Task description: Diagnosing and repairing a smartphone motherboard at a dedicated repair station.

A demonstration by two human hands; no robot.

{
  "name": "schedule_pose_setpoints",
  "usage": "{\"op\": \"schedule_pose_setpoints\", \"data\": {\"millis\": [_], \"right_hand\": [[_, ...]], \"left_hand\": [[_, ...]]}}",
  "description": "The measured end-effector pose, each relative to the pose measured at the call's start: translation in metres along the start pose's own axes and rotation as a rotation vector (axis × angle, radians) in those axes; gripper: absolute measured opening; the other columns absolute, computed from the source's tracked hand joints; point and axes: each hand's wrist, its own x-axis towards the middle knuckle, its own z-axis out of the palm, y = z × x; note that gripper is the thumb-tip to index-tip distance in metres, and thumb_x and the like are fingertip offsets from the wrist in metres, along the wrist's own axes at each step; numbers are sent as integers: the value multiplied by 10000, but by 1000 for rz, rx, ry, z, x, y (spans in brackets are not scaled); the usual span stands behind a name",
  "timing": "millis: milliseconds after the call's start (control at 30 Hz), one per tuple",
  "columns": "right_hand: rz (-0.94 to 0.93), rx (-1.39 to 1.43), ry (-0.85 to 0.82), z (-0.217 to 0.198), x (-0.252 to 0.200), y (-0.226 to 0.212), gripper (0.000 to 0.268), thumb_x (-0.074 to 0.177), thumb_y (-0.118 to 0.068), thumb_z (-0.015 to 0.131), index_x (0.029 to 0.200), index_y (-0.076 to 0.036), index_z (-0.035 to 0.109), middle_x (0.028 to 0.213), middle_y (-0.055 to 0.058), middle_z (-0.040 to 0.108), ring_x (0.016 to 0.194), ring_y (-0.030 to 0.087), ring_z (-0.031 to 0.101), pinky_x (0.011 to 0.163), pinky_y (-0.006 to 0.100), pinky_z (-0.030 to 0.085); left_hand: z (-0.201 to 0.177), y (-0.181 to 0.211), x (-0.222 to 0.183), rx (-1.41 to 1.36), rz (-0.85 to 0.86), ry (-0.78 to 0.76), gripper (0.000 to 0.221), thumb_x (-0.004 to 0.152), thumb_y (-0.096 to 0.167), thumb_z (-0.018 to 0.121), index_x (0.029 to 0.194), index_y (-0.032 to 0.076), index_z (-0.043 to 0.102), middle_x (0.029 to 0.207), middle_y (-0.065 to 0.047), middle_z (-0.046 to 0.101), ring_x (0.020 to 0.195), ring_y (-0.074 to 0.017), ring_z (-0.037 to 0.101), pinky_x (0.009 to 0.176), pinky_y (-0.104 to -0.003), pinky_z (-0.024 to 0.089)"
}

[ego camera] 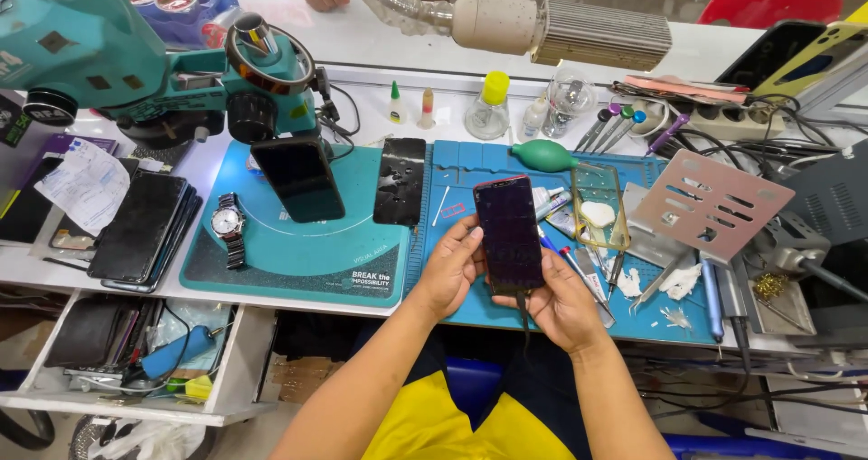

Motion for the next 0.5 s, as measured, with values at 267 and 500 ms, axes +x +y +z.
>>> {"op": "schedule_pose_setpoints", "data": {"millis": [267, 500], "right_hand": [[-1, 1, 0, -9, 1, 3, 370, 1083, -247, 417, 1354, -48, 573, 1300, 259, 688, 1131, 454, 692, 888, 723, 564], [8, 11, 0, -3, -1, -2, 371, 1078, -238, 419, 1354, -42, 569, 1297, 259, 690, 1121, 450, 698, 882, 717, 569]], "left_hand": [[1, -2, 0, 11, 0, -25, 366, 1072, 196, 541, 1427, 115, 576, 1214, -122, 733, 1057, -227, 733, 870, -366, 628], [-2, -3, 1, 12, -10, -22, 379, 1068, 186, 540, 1439, 114, 567, 1215, -135, 732, 1067, -242, 734, 876, -383, 630]]}}
